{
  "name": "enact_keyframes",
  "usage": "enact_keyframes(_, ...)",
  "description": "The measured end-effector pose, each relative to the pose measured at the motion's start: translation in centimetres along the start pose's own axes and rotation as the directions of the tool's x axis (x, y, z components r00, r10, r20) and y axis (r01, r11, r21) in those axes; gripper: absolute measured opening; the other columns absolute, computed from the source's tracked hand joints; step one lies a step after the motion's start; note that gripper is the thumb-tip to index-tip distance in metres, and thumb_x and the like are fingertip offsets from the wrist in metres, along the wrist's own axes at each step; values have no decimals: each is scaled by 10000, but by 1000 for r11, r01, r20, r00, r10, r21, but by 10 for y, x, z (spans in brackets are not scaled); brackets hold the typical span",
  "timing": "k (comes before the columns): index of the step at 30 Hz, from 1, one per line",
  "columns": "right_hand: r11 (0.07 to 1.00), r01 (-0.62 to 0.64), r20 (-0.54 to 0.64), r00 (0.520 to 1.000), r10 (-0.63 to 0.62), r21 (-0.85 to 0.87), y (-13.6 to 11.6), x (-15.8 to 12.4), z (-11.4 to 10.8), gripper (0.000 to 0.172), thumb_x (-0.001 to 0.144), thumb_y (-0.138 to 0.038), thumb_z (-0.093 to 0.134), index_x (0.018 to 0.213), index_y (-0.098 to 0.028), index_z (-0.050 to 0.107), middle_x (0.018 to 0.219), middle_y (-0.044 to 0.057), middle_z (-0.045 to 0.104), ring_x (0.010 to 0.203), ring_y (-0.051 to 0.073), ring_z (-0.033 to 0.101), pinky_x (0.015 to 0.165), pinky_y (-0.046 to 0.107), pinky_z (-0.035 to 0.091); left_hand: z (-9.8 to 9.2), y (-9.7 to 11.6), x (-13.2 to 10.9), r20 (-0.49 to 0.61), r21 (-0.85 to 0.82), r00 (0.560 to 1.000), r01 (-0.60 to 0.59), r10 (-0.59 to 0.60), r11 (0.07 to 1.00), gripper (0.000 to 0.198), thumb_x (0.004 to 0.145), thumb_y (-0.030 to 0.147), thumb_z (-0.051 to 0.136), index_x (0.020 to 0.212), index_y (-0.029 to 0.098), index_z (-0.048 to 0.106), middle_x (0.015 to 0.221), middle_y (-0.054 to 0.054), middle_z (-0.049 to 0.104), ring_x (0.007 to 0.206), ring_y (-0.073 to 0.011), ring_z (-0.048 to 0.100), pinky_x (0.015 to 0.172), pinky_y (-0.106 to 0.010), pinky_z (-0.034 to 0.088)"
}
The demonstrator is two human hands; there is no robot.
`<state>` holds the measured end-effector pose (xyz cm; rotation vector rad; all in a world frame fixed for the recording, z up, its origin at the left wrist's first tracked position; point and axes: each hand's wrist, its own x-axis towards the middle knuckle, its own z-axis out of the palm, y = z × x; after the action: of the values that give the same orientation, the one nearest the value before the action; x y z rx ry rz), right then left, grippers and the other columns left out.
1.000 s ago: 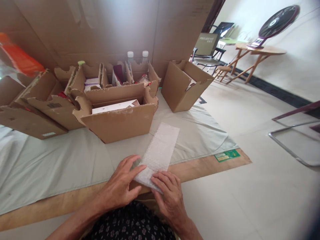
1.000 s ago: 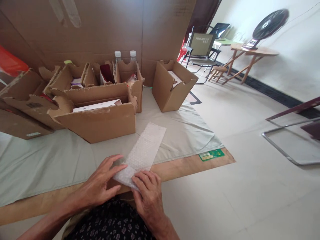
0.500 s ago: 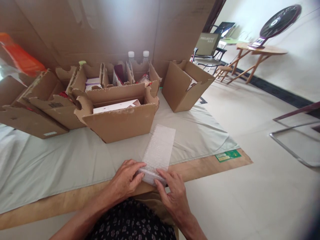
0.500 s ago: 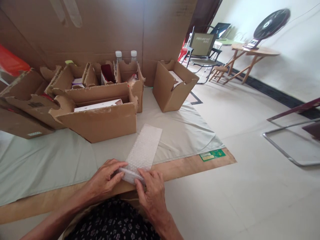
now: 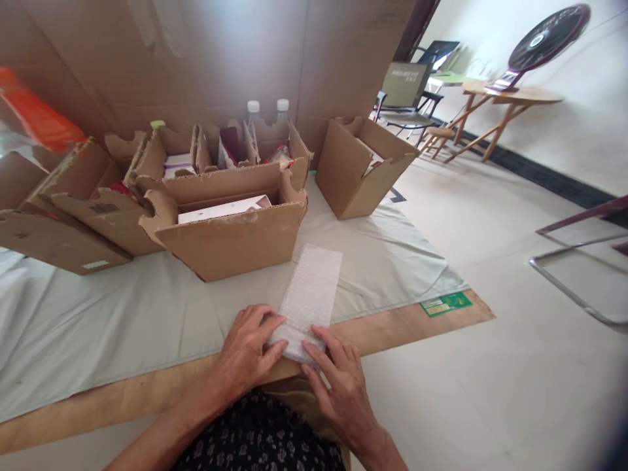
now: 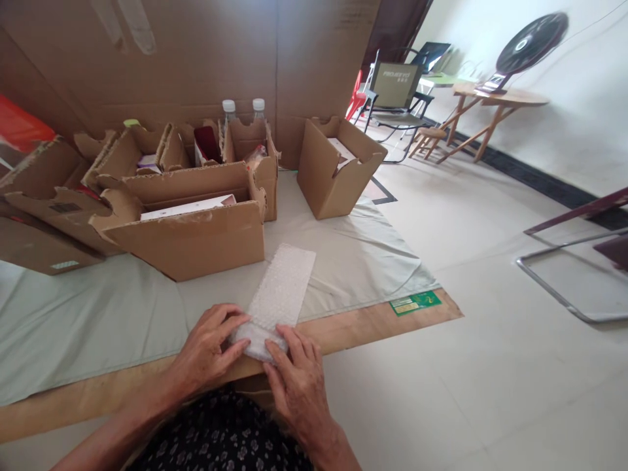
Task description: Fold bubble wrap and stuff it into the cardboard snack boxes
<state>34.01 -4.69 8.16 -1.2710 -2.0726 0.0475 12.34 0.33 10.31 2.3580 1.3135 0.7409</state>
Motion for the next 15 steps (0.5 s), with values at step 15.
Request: enact_keyframes(15, 994, -40, -59, 997, 46, 100, 5, 7, -6, 344, 955, -199, 596, 1299, -204, 599, 1292, 135, 666, 1167, 270, 637, 942, 452, 547, -2, -3, 14, 95, -165, 995, -19, 35, 986, 236, 930, 167, 570, 1121, 159, 709, 967, -83, 747, 931, -249, 632, 861, -424, 493)
